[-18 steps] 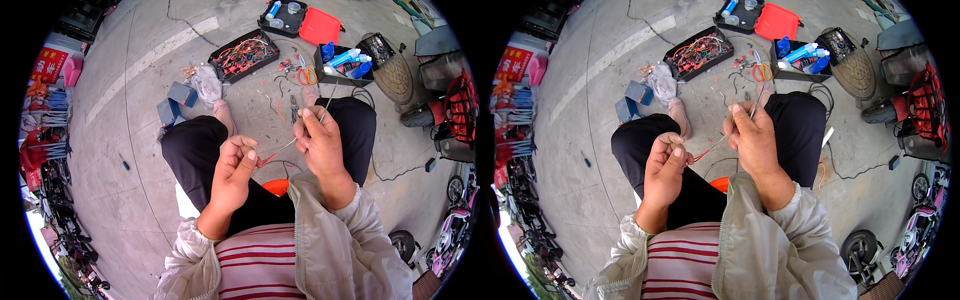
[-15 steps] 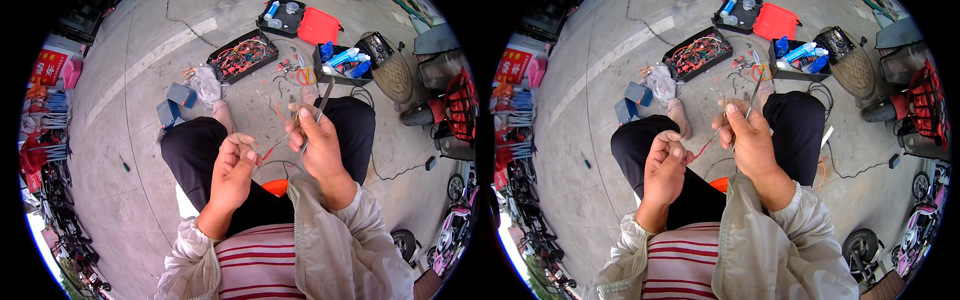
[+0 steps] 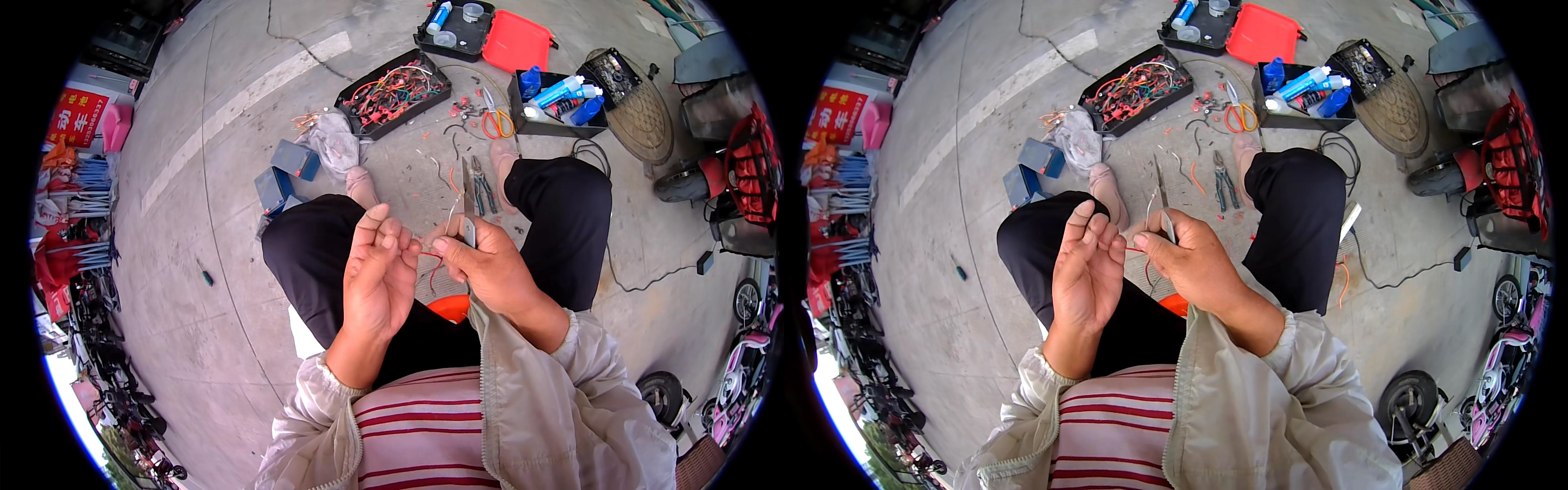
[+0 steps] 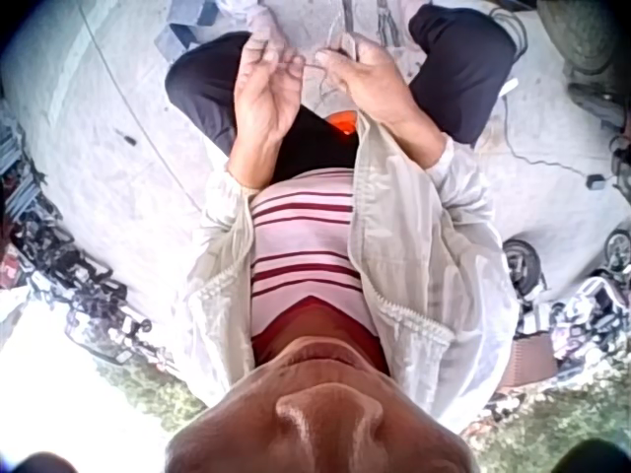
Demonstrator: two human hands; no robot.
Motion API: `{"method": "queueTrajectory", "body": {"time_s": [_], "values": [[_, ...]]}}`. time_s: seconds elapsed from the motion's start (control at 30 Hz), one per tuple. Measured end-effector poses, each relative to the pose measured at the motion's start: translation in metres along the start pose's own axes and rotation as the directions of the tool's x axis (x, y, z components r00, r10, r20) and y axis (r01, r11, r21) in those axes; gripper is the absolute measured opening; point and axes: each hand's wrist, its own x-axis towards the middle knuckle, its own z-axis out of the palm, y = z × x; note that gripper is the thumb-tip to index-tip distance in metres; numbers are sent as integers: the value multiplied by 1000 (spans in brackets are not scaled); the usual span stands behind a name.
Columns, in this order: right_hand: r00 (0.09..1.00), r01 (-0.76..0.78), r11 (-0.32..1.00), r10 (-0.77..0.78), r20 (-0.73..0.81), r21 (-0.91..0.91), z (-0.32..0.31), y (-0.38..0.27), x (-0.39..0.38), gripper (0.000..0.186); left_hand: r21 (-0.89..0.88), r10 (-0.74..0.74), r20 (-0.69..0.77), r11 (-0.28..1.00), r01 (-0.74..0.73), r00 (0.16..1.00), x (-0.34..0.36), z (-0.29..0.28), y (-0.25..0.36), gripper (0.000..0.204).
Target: The person sits on a low stool and works on a bundle of wires, using pliers and a knife to strip insulation and twist wire ends. They handle multiple colored wires, cut pieces, and prepare connections.
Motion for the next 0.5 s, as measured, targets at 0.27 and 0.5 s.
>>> {"method": "queueTrajectory", "body": {"time_s": [0.27, 0.5], "values": [[999, -27, 960, 33, -18, 277, -3, 3, 6, 19, 383, -125, -36, 915, 129, 992, -3, -18, -14, 21], [985, -168, 818, 113, 133, 549, 0, -2, 2, 31, -46, -156, 47, 986, 158, 987, -4, -9, -15, 21]]}}
